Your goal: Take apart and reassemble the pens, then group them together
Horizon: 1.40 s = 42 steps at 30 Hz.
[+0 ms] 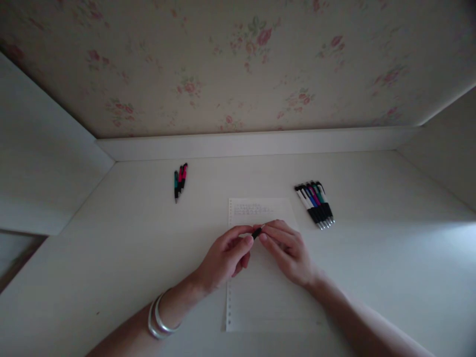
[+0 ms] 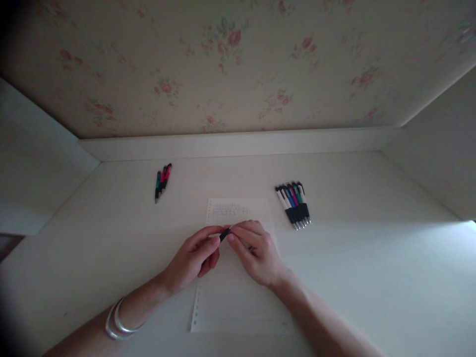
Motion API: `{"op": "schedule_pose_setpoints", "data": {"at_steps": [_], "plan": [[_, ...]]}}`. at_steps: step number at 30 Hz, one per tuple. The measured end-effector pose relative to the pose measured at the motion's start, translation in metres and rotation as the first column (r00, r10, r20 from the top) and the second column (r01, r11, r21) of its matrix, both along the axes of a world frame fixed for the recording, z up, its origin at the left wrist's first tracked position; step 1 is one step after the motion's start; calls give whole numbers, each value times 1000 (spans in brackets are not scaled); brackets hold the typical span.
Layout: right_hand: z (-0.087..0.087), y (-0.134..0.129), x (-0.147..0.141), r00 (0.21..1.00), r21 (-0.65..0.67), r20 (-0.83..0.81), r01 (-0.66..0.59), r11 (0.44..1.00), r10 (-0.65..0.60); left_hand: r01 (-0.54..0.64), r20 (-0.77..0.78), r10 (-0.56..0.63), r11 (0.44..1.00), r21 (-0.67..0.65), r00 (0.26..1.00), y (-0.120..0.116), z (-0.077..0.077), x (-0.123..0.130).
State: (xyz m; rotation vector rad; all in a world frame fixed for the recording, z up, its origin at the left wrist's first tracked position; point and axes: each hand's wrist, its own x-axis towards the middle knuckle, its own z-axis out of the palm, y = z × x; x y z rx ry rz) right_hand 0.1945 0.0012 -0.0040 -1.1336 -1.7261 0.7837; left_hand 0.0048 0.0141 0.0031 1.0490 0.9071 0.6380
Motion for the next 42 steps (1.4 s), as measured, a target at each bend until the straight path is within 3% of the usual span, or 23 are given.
{"op": "schedule_pose_setpoints", "data": {"at_steps": [5,11,13,14,16,18,21,24,30,34,37,42], "plan": [[-1,2,0,997,-23,11,83,996,-83,-17,-12,17,1000,3,1000,0,-2,0],[-2,4,1,955,-53,102,286,957,-280,-40,0,40,999,-20,999,1,-4,-1],[-3,6,8,954,-89,120,286,954,-275,-48,6,48,998,-40,999,2,-4,-1],[-2,8,13,964,-126,136,245,961,-228,-49,11,50,998,-49,999,2,-4,-2],[0,13,27,987,-257,160,43,966,-2,-50,16,51,997,-57,999,2,-4,-2],[4,18,43,971,-361,143,-129,923,192,-52,12,53,997,-54,999,2,-4,-2],[8,24,61,916,-345,160,-297,891,367,-52,-5,52,998,-42,999,3,-4,-1],[6,27,67,884,-309,217,-341,888,415,-47,-19,47,999,-26,999,3,-3,-1],[-1,26,57,904,-246,240,-297,923,355,-12,-53,13,1000,11,999,2,-2,0],[-3,26,53,987,-297,3,-154,942,162,50,-122,-41,996,68,992,1,-1,-1],[-7,26,56,987,-364,-161,-63,929,3,102,-178,-81,989,107,981,0,0,-1],[-11,28,60,968,-295,-249,-96,951,21,145,-250,-110,982,125,962,-1,2,-1]]}}
